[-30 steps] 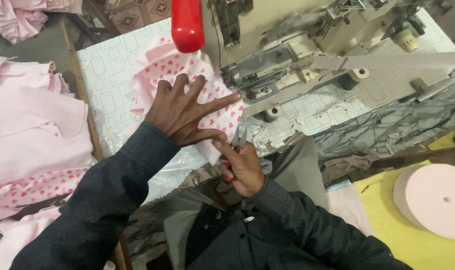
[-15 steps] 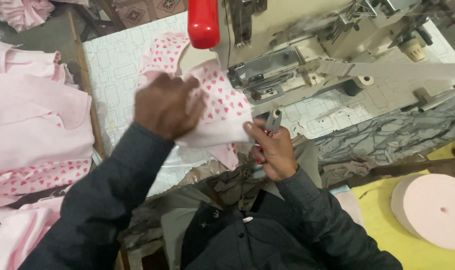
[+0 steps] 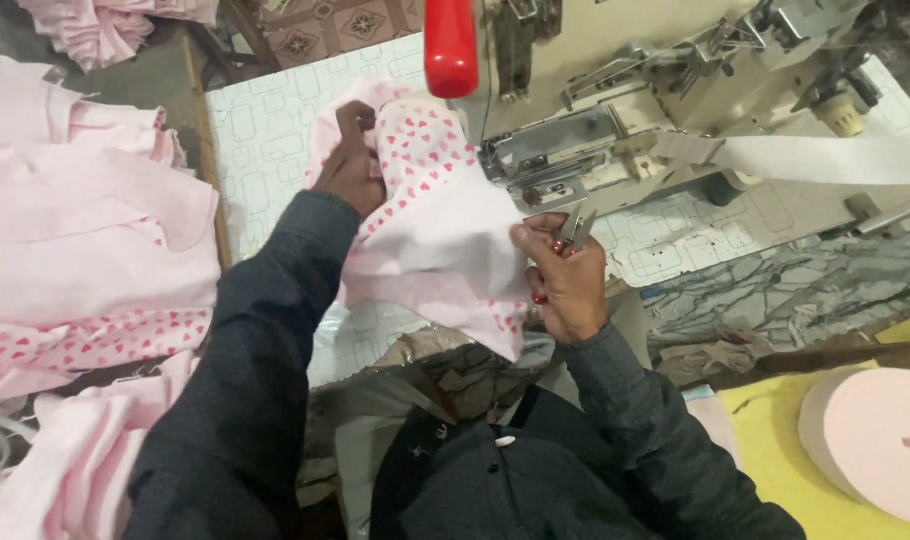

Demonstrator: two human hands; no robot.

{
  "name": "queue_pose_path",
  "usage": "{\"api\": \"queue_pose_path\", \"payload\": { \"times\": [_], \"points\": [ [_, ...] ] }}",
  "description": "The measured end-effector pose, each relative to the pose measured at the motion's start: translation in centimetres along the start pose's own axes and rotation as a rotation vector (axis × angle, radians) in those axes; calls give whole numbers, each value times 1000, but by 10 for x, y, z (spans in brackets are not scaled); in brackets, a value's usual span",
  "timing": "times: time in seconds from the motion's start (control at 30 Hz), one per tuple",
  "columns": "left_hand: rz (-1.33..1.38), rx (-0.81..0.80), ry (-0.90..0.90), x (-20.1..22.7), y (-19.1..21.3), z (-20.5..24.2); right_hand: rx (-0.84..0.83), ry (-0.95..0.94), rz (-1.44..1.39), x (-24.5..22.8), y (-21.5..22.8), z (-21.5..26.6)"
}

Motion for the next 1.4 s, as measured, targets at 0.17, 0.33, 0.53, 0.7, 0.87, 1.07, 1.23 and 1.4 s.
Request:
{"api": "queue_pose_path", "payload": {
  "times": [0.17,0.33,0.53,0.7,0.87,1.07,1.23,1.4],
  "points": [
    [-408,-418,672,3,-12,23,-288,-105,705,4,0,14],
    [-1080,-195,411,-44,32,45,-304,-324,730,-7,18,27],
    [-985,46,-115,125,64,119,-266,-208,1117,-26,71,8],
    [-235,-78,-346,125,43,158,-74,357,1528,-51,80,13],
    [34,228,11,43,38,204,-417,-30,1268,-67,30,50],
    [494,449,266,15,19,234,-743,-119,507,-61,-76,89],
    [599,461,287,16,11,237,-815,-191,394,-12,-116,75],
    [650,468,311,29,12,235,-769,-229,411,-6,-125,72]
  ]
}}
Point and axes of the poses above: each hand's wrist, its own z-axis away from the middle knuckle, its own y-axis out of the back of the hand, x = y × z, the point moved 4 cm from there along -z, towards the middle knuckle, and after that the axes turned 8 degrees about z, right-handed, at the moved point
